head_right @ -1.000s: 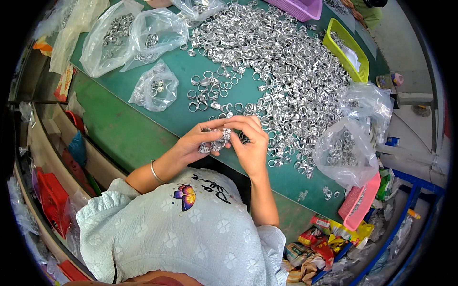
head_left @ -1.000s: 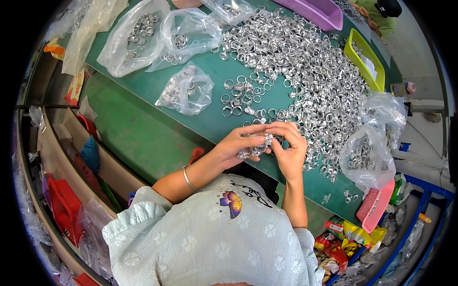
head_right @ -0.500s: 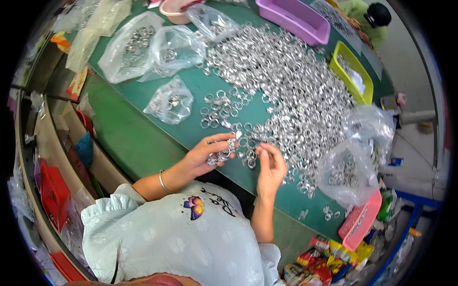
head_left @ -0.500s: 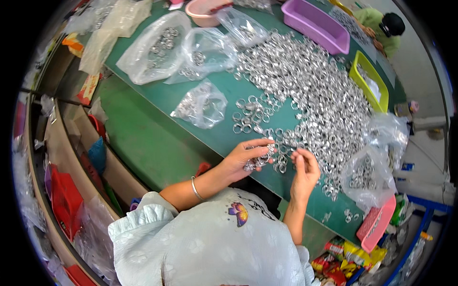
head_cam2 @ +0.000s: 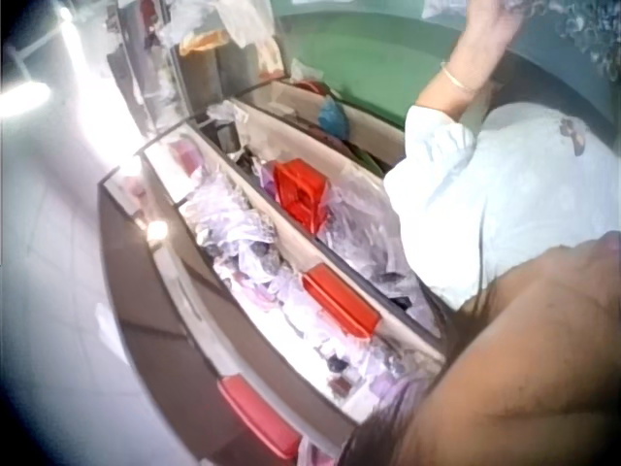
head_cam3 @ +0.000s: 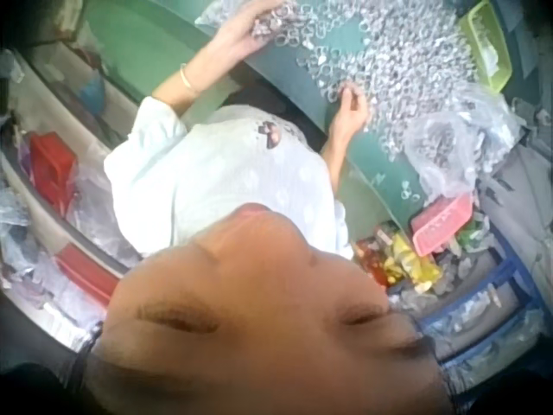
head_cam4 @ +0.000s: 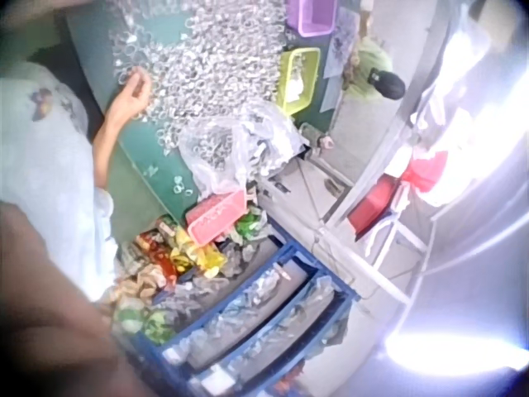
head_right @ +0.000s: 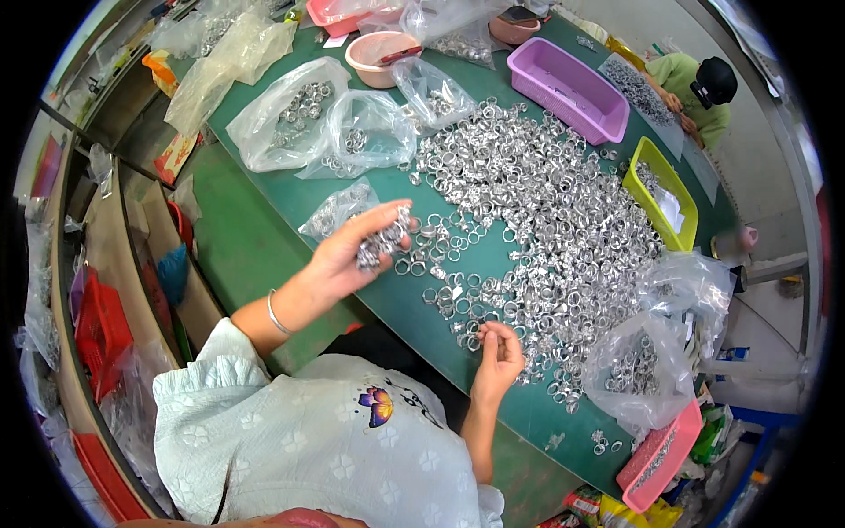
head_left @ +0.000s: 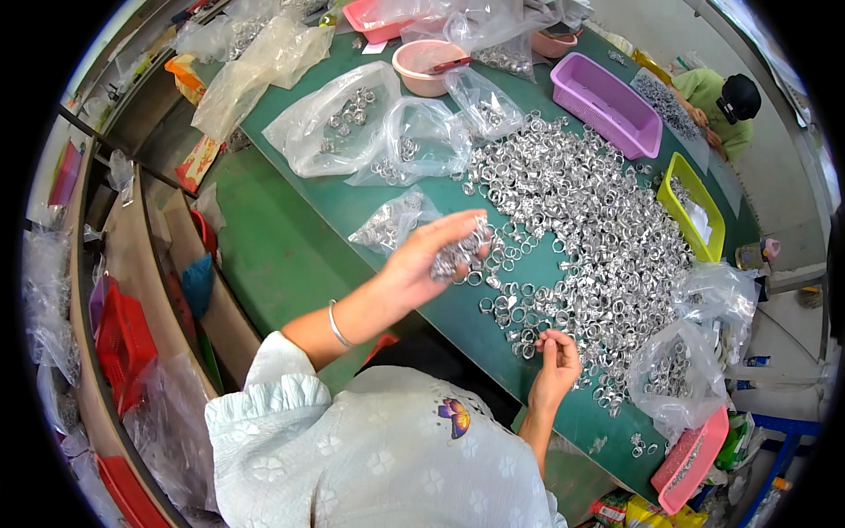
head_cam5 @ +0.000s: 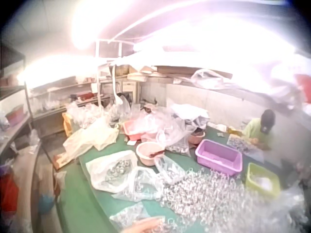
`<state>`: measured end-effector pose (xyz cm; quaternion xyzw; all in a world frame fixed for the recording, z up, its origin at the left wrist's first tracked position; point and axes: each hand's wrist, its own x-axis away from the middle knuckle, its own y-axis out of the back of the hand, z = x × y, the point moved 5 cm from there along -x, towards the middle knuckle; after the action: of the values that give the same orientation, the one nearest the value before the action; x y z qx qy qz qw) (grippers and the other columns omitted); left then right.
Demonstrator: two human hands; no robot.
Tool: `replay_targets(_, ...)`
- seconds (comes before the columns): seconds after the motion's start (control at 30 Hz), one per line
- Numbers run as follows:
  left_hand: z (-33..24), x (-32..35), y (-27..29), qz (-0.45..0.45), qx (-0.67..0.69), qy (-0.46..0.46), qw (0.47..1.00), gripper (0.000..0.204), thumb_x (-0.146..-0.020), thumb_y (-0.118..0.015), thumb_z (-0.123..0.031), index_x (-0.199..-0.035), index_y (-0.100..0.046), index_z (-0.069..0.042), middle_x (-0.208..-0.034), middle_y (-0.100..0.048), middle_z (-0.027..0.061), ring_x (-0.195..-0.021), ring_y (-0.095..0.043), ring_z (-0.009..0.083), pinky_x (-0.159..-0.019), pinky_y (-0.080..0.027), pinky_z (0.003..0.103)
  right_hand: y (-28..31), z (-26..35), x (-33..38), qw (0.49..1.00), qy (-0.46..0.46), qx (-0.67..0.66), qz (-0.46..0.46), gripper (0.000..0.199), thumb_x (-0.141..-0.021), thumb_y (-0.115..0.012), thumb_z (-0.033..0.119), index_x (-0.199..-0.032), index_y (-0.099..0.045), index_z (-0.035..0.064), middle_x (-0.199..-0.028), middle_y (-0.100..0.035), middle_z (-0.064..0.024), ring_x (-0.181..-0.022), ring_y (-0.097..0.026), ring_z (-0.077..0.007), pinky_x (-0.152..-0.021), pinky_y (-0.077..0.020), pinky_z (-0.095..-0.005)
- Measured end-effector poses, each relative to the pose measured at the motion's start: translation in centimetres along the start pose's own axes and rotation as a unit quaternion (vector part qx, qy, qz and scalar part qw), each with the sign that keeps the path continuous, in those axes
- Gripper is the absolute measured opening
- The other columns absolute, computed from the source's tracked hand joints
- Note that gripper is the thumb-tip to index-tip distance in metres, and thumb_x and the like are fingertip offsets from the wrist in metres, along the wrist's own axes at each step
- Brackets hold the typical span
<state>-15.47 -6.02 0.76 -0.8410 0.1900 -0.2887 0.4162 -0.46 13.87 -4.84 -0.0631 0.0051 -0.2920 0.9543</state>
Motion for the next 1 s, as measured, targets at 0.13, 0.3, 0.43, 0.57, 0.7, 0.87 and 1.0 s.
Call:
replay_targets(0.13,-2.6,-1.0,0.0,-0.047,-0.035,0.000,0.998,0.036,-0.085,-0.059,-0.014,-0.118,-0.048,-0.005,-0.096,-0.058,0.0083,-0.076,-0.060,0.0138,-0.043,-0.049,0.017,0.2,0.4,0.3,0.994,0.081,0.072,-0.011,0.011,-0.087,-0.048,-0.004,-0.091,-0.058,-0.0037,-0.087,-0.058,-0.0073,-0.075,-0.054,-0.0116,-0.069,-0.0441,-0.0232)
replay_targets(0.3,-4.3,-2.0,1.2,-0.058,-0.059,-0.001,0.997,0.036,-0.084,-0.061,-0.015,-0.117,-0.050,-0.004,-0.095,-0.058,0.0083,-0.074,-0.060,0.0133,-0.039,-0.045,0.017,0.3,0.8,1.1,0.954,0.197,0.222,-0.034,0.014,-0.079,-0.048,-0.010,-0.085,-0.059,-0.0049,-0.086,-0.058,-0.0126,-0.075,-0.056,-0.0197,-0.068,-0.0457,-0.0287)
replay_targets(0.43,-5.7,-2.4,1.0,-0.036,-0.081,-0.007,0.996,0.026,-0.084,-0.062,-0.015,-0.108,-0.056,-0.006,-0.089,-0.062,0.0043,-0.073,-0.061,0.0114,-0.042,-0.043,0.016,0.2,1.3,1.8,0.915,0.265,0.305,-0.027,0.015,-0.076,-0.048,-0.012,-0.082,-0.059,-0.0038,-0.085,-0.059,-0.0142,-0.074,-0.056,-0.0231,-0.068,-0.0459,-0.0304)
replay_targets(0.57,-8.8,-4.8,-2.0,-0.030,-0.160,-0.086,0.983,0.025,-0.084,-0.061,-0.015,-0.106,-0.056,-0.004,-0.087,-0.062,0.0052,-0.071,-0.063,0.0122,-0.043,-0.046,0.018,0.0,1.0,2.2,0.904,0.274,0.329,-0.004,0.016,-0.074,-0.049,-0.013,-0.082,-0.059,-0.0030,-0.083,-0.059,-0.0144,-0.075,-0.056,-0.0275,-0.069,-0.0452,-0.0338)
replay_targets(0.7,-12.7,-13.5,-2.7,-0.047,-0.216,-0.146,0.964,0.026,-0.083,-0.062,-0.013,-0.107,-0.057,-0.004,-0.091,-0.063,0.0056,-0.073,-0.064,0.0134,-0.043,-0.047,0.019,-0.2,0.7,2.1,0.891,0.295,0.345,0.014,0.019,-0.071,-0.049,-0.014,-0.082,-0.059,-0.0023,-0.081,-0.059,-0.0136,-0.072,-0.054,-0.0285,-0.065,-0.0436,-0.0342)
replay_targets(0.87,-15.9,-23.4,-2.6,-0.063,-0.452,-0.261,0.850,0.023,-0.077,-0.065,-0.010,-0.098,-0.063,-0.001,-0.084,-0.066,0.0069,-0.072,-0.064,0.0162,-0.052,-0.049,0.027,-0.2,0.4,1.8,0.896,0.278,0.344,0.027,0.019,-0.069,-0.053,-0.014,-0.082,-0.061,-0.0020,-0.082,-0.057,-0.0146,-0.072,-0.053,-0.0305,-0.064,-0.0439,-0.0373)
replay_targets(1.0,-15.7,-26.7,-1.7,0.058,-0.802,-0.380,0.458,0.017,-0.067,-0.066,-0.012,-0.081,-0.068,-0.003,-0.076,-0.067,0.0120,-0.066,-0.064,0.0242,-0.062,-0.050,0.036,-0.2,0.7,1.7,0.902,0.277,0.331,0.004,0.018,-0.070,-0.050,-0.015,-0.078,-0.060,-0.0028,-0.079,-0.058,-0.0143,-0.070,-0.053,-0.0290,-0.063,-0.0429,-0.0350)
